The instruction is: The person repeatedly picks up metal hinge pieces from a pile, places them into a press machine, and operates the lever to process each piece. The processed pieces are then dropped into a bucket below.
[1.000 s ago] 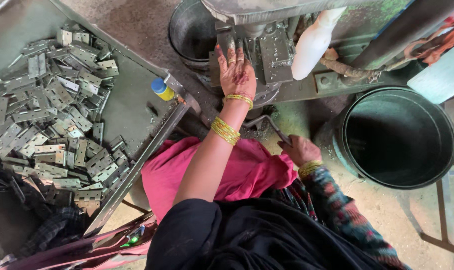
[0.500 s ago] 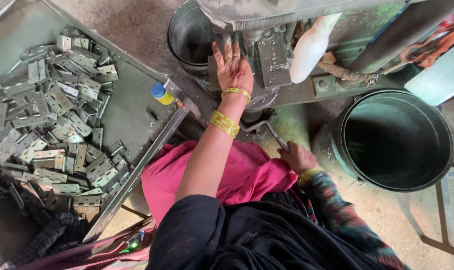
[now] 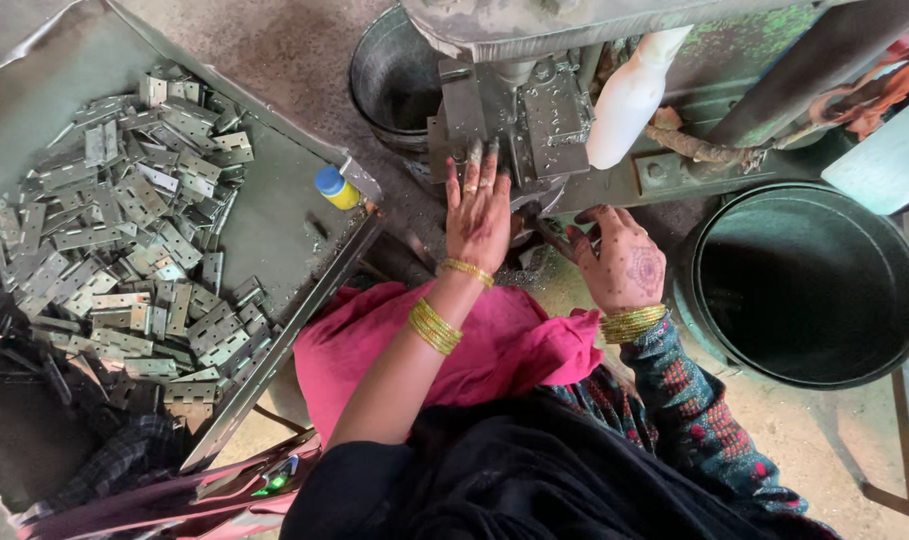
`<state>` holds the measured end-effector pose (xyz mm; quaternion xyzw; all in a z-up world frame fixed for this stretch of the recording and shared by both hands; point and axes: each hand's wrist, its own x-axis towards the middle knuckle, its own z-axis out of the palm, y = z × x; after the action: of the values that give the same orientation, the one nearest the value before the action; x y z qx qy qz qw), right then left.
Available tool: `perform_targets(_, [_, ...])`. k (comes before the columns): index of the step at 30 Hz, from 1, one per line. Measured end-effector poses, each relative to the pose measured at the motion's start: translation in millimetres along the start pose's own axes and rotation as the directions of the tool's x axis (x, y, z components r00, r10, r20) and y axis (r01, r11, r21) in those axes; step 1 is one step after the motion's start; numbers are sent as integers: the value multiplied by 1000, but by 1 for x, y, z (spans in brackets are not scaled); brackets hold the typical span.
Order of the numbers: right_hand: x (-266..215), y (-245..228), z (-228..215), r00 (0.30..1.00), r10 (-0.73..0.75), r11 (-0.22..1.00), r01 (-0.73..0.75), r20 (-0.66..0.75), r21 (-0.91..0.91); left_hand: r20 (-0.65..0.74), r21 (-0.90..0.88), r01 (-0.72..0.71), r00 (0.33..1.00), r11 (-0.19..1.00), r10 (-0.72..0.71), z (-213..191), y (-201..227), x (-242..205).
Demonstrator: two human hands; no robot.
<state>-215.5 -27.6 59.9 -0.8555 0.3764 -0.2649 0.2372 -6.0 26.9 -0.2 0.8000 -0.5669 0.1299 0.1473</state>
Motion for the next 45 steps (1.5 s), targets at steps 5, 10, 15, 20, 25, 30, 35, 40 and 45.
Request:
perform_targets(5, [6,-9,-4,997,66,998,-67,28,16,8,-305,-88,995,948,95,-24,-7,-5])
perform_targets(10, [4,-2,2,1000,18,1000,-18,24,-16,-41,35,64,997,997,-63,-18,39,52])
perform_targets(15, [2,-1,-1,999,15,999,-16,35,37,32,-48,204,979,978,-202,-2,23,60])
perform_targets(20, [2,-4,-1,998,51,999,-51,33,12,-37,-46,80,996,996,-82,2,-6,19])
perform_targets(25, [5,-5,-1,997,37,999,-35,75,-27,136,10,150,979,989,-150,0,12,17])
perform_targets(30, [7,21,15,963,68,997,-54,261,-59,45,80,188,980,979,-192,1,15,34])
perform_targets(35, [-23,89,68,883,186,970,-96,430,-223,-82,159,219,975,963,-208,15,13,42])
perform_targets(40, [-70,132,123,820,298,944,-331,488,-20,-115,91,194,976,977,-183,17,8,41])
perform_targets(45, [-50,131,108,802,291,956,-258,522,-136,135,171,179,970,969,-203,10,9,56])
